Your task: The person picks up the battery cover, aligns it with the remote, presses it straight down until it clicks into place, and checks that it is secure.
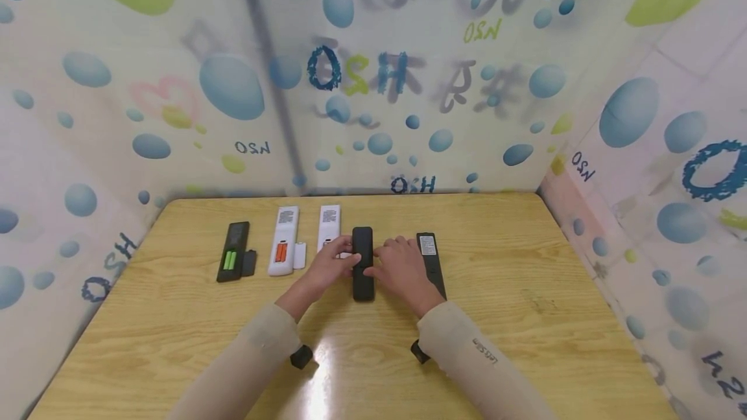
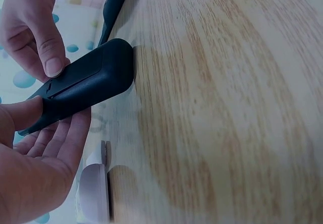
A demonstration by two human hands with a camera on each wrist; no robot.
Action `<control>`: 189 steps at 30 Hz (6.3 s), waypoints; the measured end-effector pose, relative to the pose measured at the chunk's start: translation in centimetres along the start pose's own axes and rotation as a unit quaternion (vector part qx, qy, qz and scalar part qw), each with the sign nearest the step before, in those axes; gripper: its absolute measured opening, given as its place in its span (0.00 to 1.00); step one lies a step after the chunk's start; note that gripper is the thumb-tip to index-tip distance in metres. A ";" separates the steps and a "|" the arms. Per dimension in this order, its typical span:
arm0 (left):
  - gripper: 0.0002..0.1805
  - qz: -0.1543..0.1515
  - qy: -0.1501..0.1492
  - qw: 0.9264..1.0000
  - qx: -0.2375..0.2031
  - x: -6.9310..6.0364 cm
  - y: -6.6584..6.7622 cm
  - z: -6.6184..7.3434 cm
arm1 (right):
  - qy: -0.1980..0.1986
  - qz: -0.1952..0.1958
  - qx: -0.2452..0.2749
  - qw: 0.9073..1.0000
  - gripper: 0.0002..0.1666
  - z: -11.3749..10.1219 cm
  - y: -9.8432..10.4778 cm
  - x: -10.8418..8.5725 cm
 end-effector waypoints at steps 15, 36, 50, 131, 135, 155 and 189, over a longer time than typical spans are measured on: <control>0.21 0.001 -0.006 1.000 -0.002 -0.2 0.0 0.0 | -0.017 -0.013 0.006 1.000 0.27 -0.1 -0.3 0.2; 0.20 -0.004 -0.021 1.000 -0.016 -0.3 0.2 -0.1 | -0.048 -0.009 0.028 0.998 0.22 -0.6 -0.6 0.6; 0.22 -0.007 -0.014 1.000 -0.016 -0.1 0.1 -0.3 | -0.030 0.005 0.039 0.999 0.26 0.0 -0.6 0.7; 0.26 0.012 0.065 0.998 -0.014 2.7 -7.2 0.2 | -0.049 0.046 0.017 0.998 0.18 8.5 2.3 -3.9; 0.25 0.017 0.054 0.998 0.017 2.8 -7.4 0.0 | -0.052 0.042 0.017 0.998 0.18 8.7 2.2 -4.0; 0.25 0.081 0.054 0.991 0.097 2.5 -7.7 0.1 | -0.038 0.034 0.014 0.999 0.18 8.5 1.7 -4.2; 0.18 0.141 0.008 0.963 0.228 1.7 -7.6 0.7 | -0.045 0.027 0.019 0.998 0.17 8.1 1.6 -4.0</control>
Point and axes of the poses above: each hand's wrist, its own x-axis towards the middle knuckle, its own y-axis out of the back of the hand, z = x × y, the point moved 1 cm from there along x, towards the middle knuckle, and after that the axes turned 4 degrees about y, right-handed, at the moved point
